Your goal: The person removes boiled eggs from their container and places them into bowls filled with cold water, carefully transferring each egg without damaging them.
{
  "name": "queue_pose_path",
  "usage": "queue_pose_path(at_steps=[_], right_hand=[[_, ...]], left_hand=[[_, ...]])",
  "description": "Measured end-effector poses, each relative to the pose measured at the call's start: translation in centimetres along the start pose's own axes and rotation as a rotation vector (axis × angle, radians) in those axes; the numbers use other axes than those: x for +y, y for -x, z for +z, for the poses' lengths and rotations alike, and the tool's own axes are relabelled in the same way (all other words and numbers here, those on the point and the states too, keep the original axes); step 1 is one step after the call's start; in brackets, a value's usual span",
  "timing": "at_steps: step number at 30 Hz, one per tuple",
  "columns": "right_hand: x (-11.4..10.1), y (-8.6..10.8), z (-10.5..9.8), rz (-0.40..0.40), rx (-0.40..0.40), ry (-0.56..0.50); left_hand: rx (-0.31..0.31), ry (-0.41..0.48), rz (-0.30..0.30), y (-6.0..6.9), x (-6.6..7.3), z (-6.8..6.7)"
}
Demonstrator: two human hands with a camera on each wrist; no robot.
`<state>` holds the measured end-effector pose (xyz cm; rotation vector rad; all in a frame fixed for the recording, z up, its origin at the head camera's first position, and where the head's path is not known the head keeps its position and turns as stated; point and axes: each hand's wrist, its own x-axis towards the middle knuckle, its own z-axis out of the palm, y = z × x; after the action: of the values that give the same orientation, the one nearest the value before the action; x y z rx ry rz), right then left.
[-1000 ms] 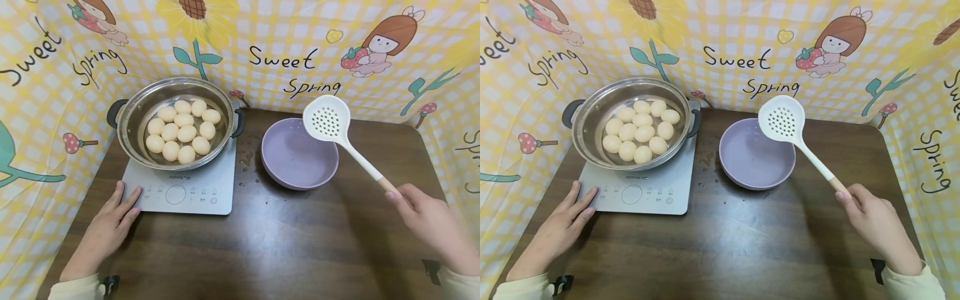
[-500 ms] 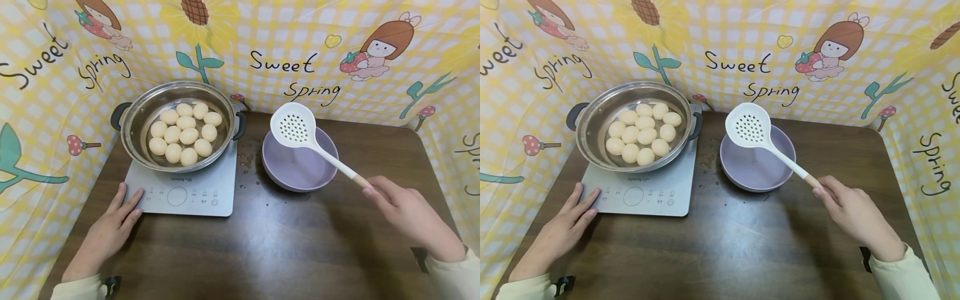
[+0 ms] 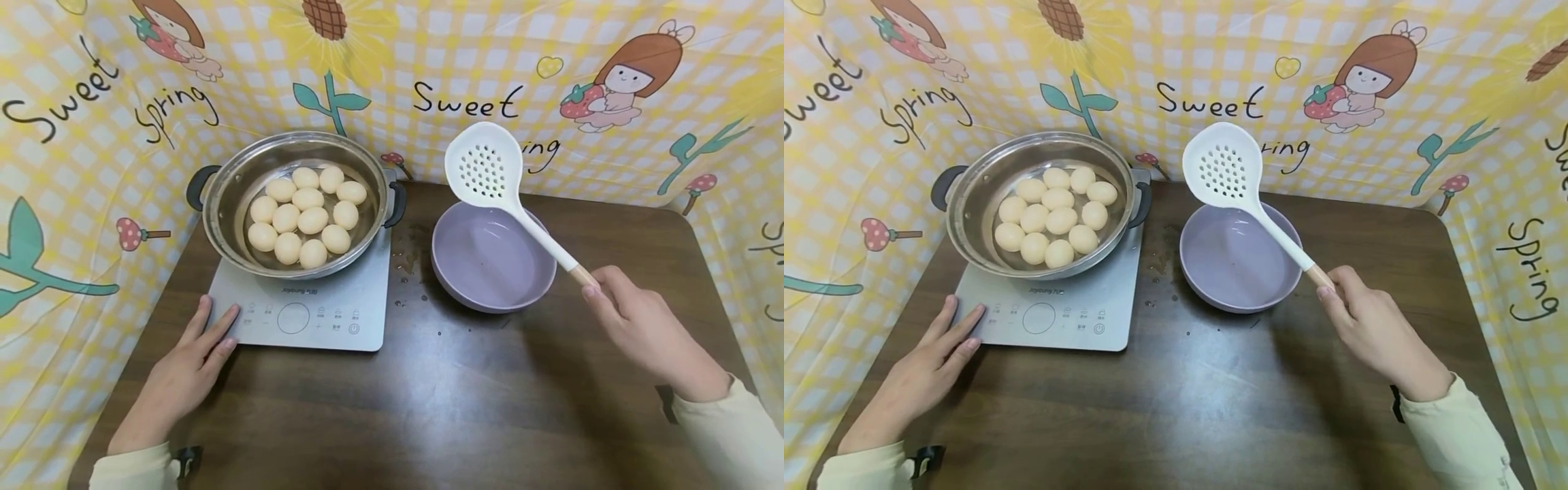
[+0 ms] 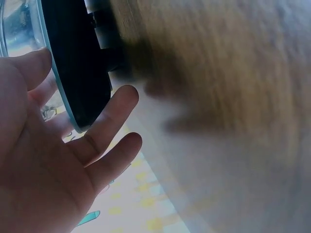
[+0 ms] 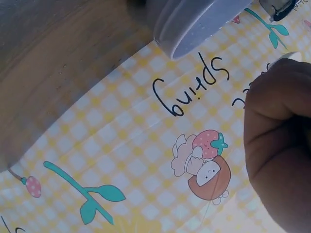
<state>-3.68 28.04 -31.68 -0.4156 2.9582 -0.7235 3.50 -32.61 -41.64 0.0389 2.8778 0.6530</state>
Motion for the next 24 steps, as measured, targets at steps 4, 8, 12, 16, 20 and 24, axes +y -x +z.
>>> queue_pose_path(at_steps=[4,8,12,16,20,24], right_hand=[[-0.4,-0.5,-0.5,-0.023,-0.03,0.01],[-0.9,-1.1,-1.0,-0.084,-0.04,0.043],[-1.7,-2.0,-1.2,-0.158,-0.037,0.072],[-2.8,-3.2,-1.2,-0.248,-0.031,0.088],[-3.7,-4.2,-1.1,-0.355,0.002,0.108],[-4.4,-5.2,-1.1,-0.439,0.027,0.116]], left_hand=[[-0.01,-0.004,-0.014,0.0,0.1,0.0],[-0.019,-0.005,-0.017,0.0,0.2,-0.1],[-0.028,-0.006,-0.022,0.0,0.2,-0.1],[-0.038,-0.002,-0.03,0.0,0.1,0.0],[-0.038,0.004,-0.028,0.1,0.0,0.0],[-0.03,0.006,-0.024,0.0,-0.1,0.1]])
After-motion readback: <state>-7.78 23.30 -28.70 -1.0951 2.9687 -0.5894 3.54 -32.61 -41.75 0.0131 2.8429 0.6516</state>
